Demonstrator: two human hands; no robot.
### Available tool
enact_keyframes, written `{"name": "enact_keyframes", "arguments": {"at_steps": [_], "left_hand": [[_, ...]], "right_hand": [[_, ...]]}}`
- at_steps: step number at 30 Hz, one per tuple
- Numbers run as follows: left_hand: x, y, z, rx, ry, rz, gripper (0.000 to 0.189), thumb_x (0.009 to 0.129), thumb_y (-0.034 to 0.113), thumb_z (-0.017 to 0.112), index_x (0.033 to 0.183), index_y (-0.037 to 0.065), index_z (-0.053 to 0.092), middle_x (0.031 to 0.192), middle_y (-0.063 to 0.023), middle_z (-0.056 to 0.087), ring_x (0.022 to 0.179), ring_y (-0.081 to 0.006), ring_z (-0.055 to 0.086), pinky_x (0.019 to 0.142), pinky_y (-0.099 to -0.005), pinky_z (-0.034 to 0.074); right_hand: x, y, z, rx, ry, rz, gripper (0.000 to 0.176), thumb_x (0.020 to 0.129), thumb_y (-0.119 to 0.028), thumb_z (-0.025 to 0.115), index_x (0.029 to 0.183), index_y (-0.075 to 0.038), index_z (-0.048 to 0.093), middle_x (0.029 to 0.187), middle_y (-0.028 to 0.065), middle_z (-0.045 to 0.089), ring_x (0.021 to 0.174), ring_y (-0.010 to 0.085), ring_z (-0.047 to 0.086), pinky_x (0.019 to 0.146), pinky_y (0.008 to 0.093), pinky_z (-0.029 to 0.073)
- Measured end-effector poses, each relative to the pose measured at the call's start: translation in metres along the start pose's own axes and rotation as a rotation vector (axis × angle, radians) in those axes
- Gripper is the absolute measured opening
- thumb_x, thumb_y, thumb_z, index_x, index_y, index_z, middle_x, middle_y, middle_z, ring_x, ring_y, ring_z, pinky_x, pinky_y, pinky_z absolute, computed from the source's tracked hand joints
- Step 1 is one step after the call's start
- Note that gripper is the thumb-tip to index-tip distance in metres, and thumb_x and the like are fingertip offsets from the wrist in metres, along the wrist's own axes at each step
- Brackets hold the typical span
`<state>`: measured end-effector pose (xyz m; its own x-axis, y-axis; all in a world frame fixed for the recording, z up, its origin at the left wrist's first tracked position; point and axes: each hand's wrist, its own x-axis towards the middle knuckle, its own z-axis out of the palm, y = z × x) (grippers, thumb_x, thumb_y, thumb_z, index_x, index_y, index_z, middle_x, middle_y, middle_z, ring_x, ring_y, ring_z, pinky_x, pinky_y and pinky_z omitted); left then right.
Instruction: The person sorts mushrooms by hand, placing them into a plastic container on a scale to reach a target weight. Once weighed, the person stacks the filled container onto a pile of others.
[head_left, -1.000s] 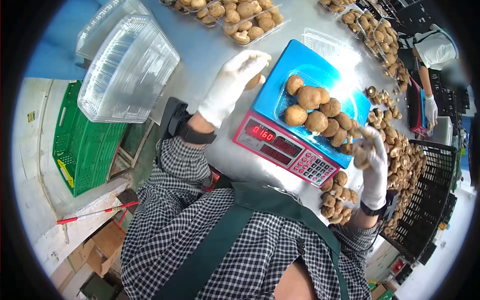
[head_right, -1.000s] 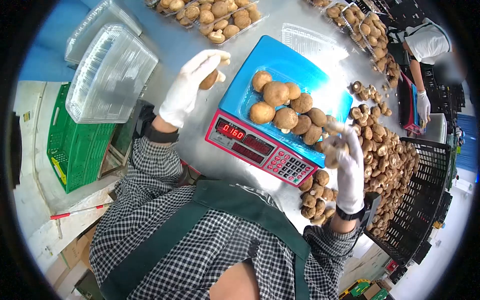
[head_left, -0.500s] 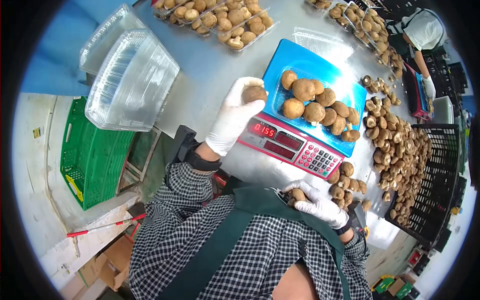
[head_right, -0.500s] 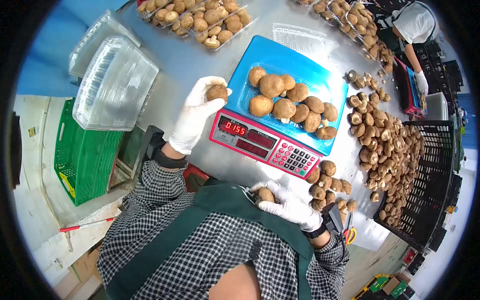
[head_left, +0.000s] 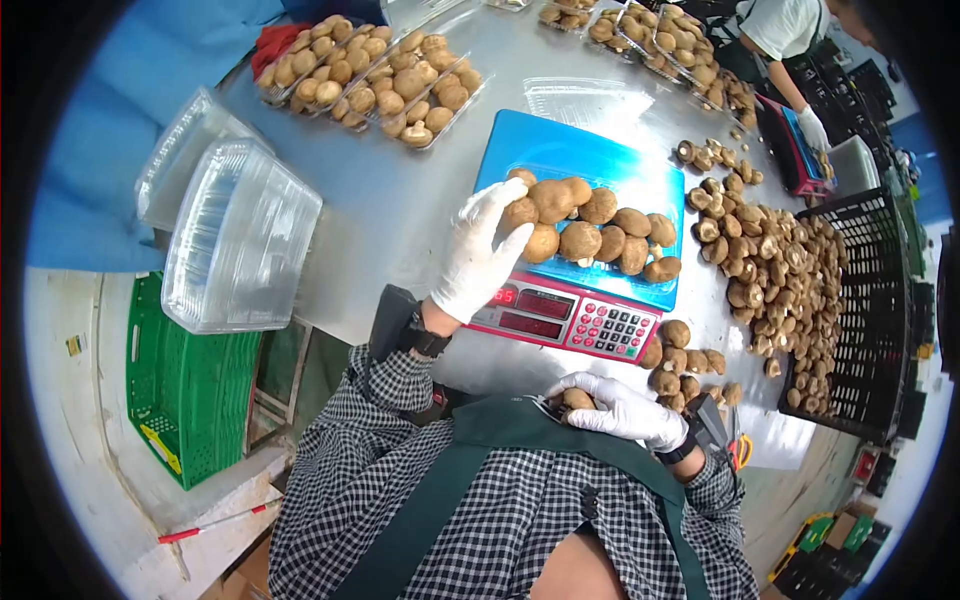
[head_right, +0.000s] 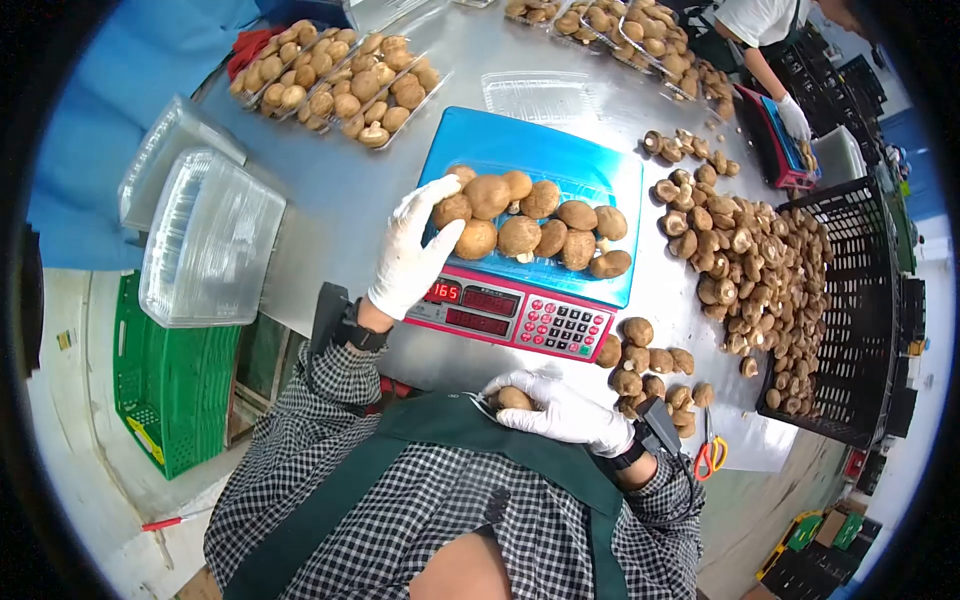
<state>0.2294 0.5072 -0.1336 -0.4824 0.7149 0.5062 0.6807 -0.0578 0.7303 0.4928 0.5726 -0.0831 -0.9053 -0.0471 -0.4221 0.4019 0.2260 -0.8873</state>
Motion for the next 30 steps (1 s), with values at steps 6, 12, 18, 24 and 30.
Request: {"name": "enact_keyframes", "arguments": {"at_steps": [6,12,18,24,30], "left_hand": [[-0.009,0.005,0.003,0.144,0.050,0.026,0.045,0.090,0.017,0.061,0.133,0.008,0.051,0.133,-0.0150,0.053,0.124,-0.0334,0.048,0.107,-0.0425,0.035],[-0.008,-0.004,0.006,0.091,-0.021,-0.001,0.045,0.090,0.019,0.061,0.133,0.009,0.050,0.137,-0.0146,0.050,0.130,-0.0348,0.042,0.109,-0.0428,0.034],[-0.005,0.001,0.008,0.086,0.000,0.021,0.050,0.087,0.019,0.065,0.133,0.007,0.050,0.139,-0.0162,0.047,0.132,-0.0356,0.040,0.110,-0.0437,0.032],[0.009,0.003,0.007,0.270,-0.077,0.070,0.051,0.089,0.026,0.064,0.134,0.009,0.049,0.143,-0.0181,0.042,0.134,-0.0382,0.037,0.111,-0.0458,0.030],[0.007,0.004,0.015,0.217,-0.121,0.073,0.046,0.089,0.019,0.062,0.132,0.009,0.051,0.144,-0.0174,0.042,0.134,-0.0378,0.037,0.111,-0.0450,0.030]], "right_hand": [[0.004,-0.005,-0.004,-0.069,-0.028,0.012,0.046,0.092,-0.041,0.059,0.123,-0.007,0.055,0.111,0.0120,0.061,0.108,0.0270,0.057,0.096,0.0368,0.043],[-0.002,-0.007,-0.015,0.137,0.060,0.044,0.034,0.092,-0.031,0.061,0.115,-0.006,0.058,0.106,0.0096,0.061,0.100,0.0207,0.057,0.090,0.0334,0.045],[-0.010,-0.018,-0.054,0.337,0.718,-0.056,0.025,0.084,-0.014,0.052,0.107,-0.005,0.056,0.094,0.0046,0.056,0.087,0.0119,0.053,0.082,0.0271,0.046],[-0.004,0.036,-0.117,0.075,1.190,0.103,0.028,0.090,-0.025,0.054,0.105,-0.002,0.060,0.082,0.0021,0.058,0.077,0.0106,0.054,0.071,0.0250,0.044],[0.013,0.048,-0.136,-0.060,1.097,0.194,0.039,0.090,-0.038,0.063,0.104,-0.002,0.064,0.083,0.0067,0.064,0.079,0.0136,0.057,0.073,0.0273,0.048]]}}
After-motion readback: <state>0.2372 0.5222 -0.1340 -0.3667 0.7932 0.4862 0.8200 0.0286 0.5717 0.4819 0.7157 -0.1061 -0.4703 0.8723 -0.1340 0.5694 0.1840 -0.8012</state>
